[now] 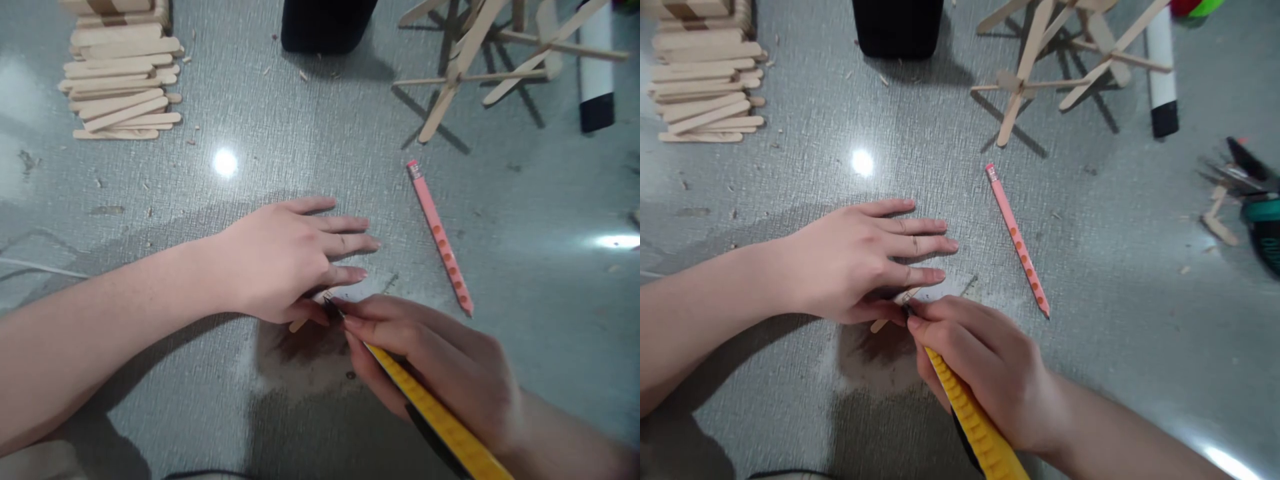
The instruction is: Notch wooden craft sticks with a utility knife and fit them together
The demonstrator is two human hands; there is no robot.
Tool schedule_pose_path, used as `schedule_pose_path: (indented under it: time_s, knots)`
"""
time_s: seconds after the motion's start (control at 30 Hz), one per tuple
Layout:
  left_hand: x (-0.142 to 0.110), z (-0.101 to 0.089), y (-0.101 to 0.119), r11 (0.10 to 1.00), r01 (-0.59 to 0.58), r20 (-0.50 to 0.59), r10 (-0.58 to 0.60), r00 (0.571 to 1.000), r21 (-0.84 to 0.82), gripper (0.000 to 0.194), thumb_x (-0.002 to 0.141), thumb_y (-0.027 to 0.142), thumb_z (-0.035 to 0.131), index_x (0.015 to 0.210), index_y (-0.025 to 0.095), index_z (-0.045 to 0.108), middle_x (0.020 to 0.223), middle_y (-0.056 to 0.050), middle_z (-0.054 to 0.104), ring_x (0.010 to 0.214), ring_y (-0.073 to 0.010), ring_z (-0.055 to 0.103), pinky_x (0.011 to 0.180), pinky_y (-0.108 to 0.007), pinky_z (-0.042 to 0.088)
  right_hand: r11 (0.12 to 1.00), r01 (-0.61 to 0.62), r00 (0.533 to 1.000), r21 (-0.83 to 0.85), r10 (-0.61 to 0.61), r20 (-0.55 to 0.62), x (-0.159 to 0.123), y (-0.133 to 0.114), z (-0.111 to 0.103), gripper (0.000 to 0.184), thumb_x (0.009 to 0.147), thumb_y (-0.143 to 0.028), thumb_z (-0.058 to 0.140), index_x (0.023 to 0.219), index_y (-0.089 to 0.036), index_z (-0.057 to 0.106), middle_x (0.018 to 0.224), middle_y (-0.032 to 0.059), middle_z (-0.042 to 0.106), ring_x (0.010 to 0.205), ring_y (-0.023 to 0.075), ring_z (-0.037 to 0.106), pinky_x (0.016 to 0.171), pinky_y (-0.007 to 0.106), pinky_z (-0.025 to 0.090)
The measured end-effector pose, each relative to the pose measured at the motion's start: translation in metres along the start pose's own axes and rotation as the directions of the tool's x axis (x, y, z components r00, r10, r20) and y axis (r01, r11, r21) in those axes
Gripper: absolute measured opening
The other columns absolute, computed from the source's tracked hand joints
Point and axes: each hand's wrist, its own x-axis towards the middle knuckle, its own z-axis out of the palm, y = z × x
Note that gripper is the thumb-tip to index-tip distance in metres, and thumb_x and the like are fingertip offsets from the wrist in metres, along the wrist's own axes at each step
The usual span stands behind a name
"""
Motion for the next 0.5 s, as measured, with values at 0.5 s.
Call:
schedule_pose_path:
  time_s: [0.5]
  knots:
    - [-0.0006,0.0008,-0.0005,0.999,0.027,0.032,-0.026,0.999,-0.021,0.048,0.092,0.048,0.068,0.133,0.023,0.067,0.157,-0.007,0.052,0.151,-0.0272,0.043,0.128,-0.049,0.029,0.986,-0.127,0.992,0.111,0.127,0.009,0.0004,-0.0018,-0.0018,0.020,0.093,-0.008,0.061,0.083,-0.025,0.061,0.071,-0.0029,0.071,0.055,0.0114,0.066,0.050,0.022,0.055]
